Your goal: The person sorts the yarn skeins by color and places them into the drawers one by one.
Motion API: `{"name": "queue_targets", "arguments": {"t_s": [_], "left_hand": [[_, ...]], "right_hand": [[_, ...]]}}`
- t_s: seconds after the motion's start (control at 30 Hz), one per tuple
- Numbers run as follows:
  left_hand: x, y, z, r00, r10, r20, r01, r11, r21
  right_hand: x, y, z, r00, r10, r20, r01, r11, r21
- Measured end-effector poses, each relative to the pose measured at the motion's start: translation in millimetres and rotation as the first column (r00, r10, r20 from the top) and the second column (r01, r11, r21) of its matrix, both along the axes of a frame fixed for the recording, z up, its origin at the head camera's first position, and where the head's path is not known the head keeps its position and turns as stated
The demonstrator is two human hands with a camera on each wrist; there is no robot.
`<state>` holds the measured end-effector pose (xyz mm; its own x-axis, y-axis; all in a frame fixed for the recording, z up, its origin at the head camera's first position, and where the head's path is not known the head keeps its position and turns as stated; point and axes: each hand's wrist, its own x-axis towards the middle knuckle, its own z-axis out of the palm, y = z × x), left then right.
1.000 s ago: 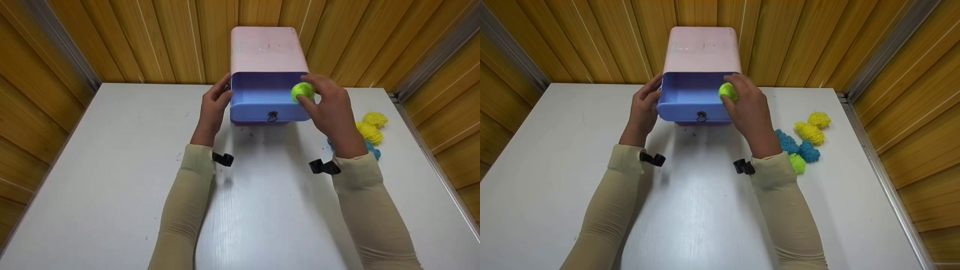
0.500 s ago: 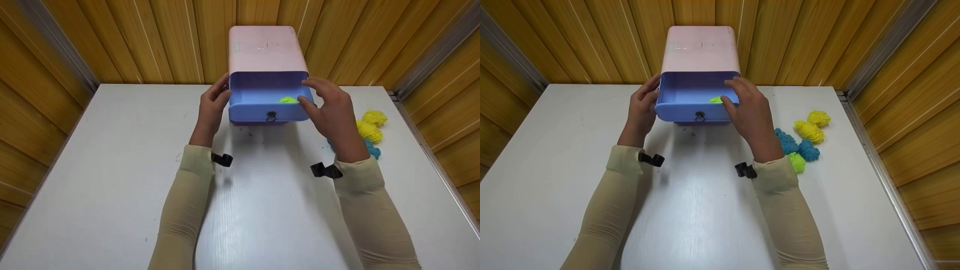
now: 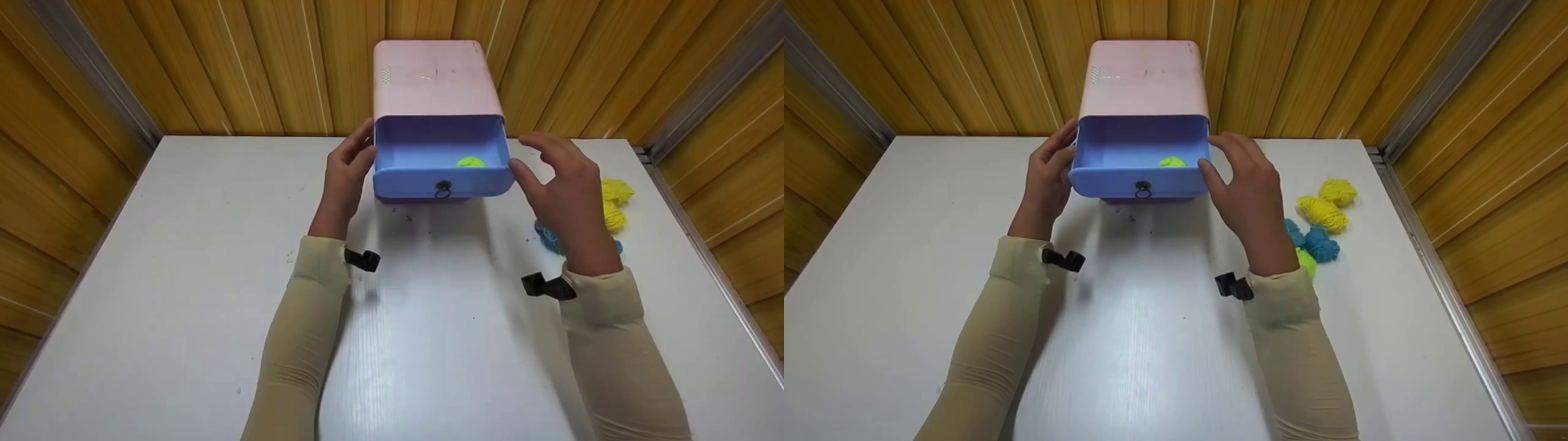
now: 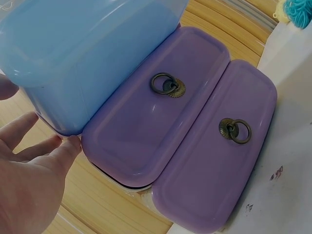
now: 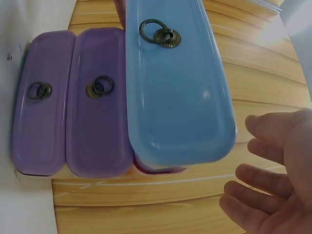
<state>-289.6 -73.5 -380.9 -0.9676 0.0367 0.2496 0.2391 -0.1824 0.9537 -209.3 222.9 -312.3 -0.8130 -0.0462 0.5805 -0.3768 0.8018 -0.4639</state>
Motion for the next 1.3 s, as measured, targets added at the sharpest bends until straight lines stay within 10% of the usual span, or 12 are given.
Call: {"name": "queue_targets", "arguments": {"t_s": [0.67, 1.3], "left_hand": [[-1.7, 4, -1.2, 1.000, -0.018, 0.013, 0.018, 1.000, -0.010], [0.6, -1, 0.8, 1.000, -0.010, 0.014, 0.010, 1.000, -0.006]], "right_hand": [[20.0, 46, -14.7, 0.958, -0.108, 0.266, 0.084, 0.992, 0.098], [27.3, 82, -37.7, 0.831, -0.188, 0.524, 0.133, 0.981, 0.141]]}}
